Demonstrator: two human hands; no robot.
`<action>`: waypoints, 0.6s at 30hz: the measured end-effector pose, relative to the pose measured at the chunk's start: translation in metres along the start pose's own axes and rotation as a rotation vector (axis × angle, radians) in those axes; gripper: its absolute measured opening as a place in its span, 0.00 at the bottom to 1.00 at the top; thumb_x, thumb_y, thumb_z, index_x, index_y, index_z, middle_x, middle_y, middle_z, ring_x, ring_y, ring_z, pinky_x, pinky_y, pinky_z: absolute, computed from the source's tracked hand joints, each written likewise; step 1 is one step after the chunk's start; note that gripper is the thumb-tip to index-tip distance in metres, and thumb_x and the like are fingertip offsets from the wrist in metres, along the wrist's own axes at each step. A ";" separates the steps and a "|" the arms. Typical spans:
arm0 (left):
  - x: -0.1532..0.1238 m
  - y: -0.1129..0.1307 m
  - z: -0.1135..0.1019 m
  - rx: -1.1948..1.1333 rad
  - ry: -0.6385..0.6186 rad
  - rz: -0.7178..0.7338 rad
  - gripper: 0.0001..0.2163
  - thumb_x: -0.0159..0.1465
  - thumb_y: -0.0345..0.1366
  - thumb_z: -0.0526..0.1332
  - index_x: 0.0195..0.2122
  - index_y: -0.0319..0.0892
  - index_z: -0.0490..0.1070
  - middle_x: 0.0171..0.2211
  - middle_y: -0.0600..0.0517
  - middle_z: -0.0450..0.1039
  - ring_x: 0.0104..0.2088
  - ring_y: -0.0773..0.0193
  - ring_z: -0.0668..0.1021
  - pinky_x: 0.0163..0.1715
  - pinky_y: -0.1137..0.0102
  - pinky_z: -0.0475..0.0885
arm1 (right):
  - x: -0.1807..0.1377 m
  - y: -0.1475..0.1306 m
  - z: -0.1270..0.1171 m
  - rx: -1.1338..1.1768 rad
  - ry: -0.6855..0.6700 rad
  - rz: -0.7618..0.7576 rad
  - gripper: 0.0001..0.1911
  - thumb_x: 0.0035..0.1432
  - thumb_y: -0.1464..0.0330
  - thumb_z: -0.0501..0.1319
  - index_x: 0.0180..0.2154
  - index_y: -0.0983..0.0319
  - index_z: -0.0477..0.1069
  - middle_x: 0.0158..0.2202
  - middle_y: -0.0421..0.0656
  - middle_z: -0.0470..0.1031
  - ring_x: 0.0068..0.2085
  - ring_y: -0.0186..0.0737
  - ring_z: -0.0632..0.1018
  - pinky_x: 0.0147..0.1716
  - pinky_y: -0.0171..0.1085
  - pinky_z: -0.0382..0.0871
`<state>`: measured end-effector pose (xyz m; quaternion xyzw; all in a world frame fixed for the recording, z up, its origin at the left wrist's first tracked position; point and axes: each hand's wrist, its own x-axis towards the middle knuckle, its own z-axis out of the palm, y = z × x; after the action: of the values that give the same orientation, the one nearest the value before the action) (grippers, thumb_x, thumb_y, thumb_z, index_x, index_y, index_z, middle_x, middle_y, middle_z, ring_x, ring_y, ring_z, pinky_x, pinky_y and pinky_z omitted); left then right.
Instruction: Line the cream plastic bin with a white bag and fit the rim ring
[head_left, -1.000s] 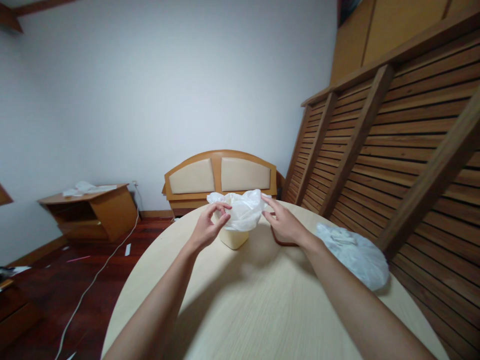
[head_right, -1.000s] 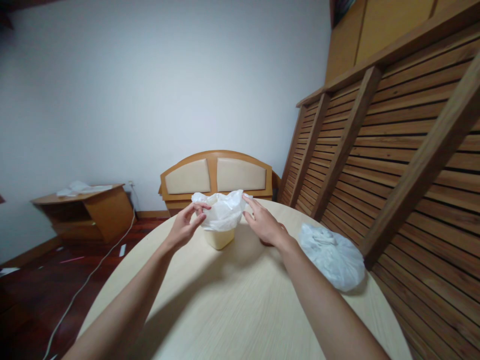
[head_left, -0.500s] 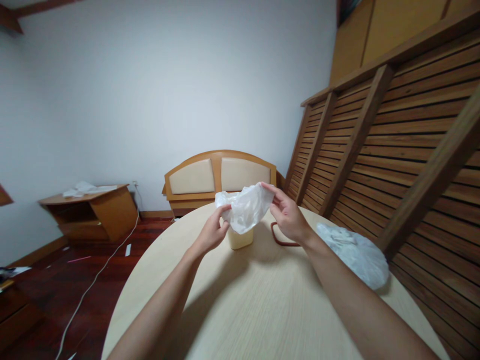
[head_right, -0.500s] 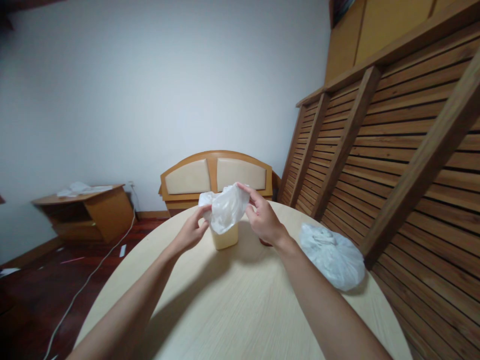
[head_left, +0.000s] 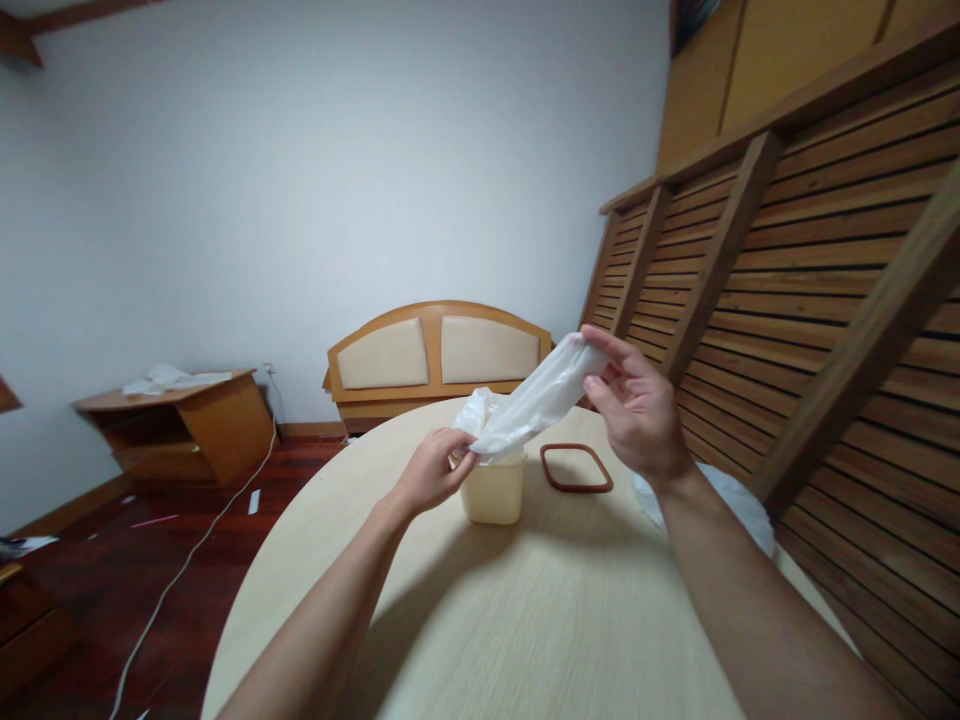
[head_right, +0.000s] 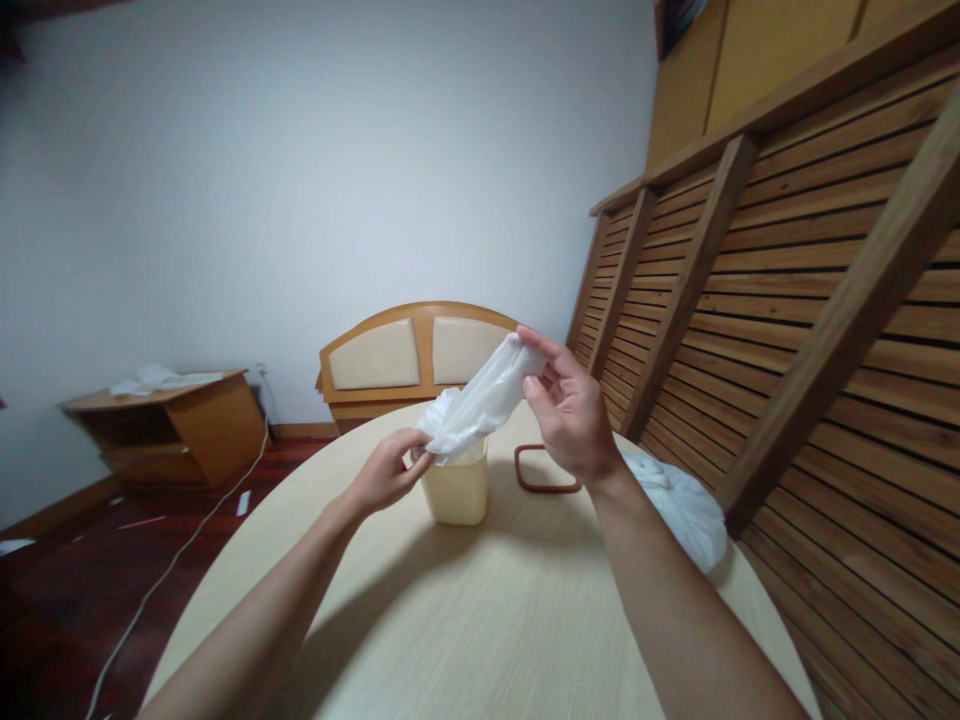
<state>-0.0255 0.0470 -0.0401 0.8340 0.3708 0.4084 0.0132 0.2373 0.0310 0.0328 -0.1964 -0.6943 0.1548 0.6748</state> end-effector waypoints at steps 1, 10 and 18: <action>0.001 0.003 -0.002 -0.010 0.042 -0.015 0.07 0.66 0.36 0.58 0.36 0.45 0.76 0.33 0.48 0.79 0.36 0.57 0.78 0.42 0.64 0.72 | 0.001 -0.002 -0.002 -0.018 0.019 -0.015 0.25 0.64 0.66 0.60 0.62 0.53 0.66 0.61 0.45 0.72 0.63 0.49 0.72 0.63 0.50 0.67; 0.012 0.014 -0.024 -0.203 0.441 -0.024 0.08 0.68 0.40 0.60 0.41 0.45 0.77 0.48 0.45 0.78 0.53 0.55 0.77 0.57 0.61 0.69 | 0.005 -0.007 -0.008 -0.003 0.043 -0.062 0.29 0.63 0.67 0.61 0.63 0.48 0.61 0.60 0.43 0.72 0.61 0.45 0.73 0.60 0.47 0.70; 0.011 -0.005 -0.030 -0.347 0.671 -0.146 0.13 0.68 0.47 0.60 0.43 0.43 0.75 0.50 0.43 0.77 0.53 0.54 0.77 0.54 0.61 0.72 | 0.003 0.013 -0.005 -0.209 0.038 0.004 0.26 0.58 0.68 0.65 0.58 0.56 0.69 0.45 0.44 0.77 0.46 0.42 0.79 0.49 0.42 0.76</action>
<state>-0.0452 0.0488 -0.0140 0.6109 0.3384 0.7131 0.0610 0.2429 0.0436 0.0295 -0.2701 -0.6932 0.0792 0.6635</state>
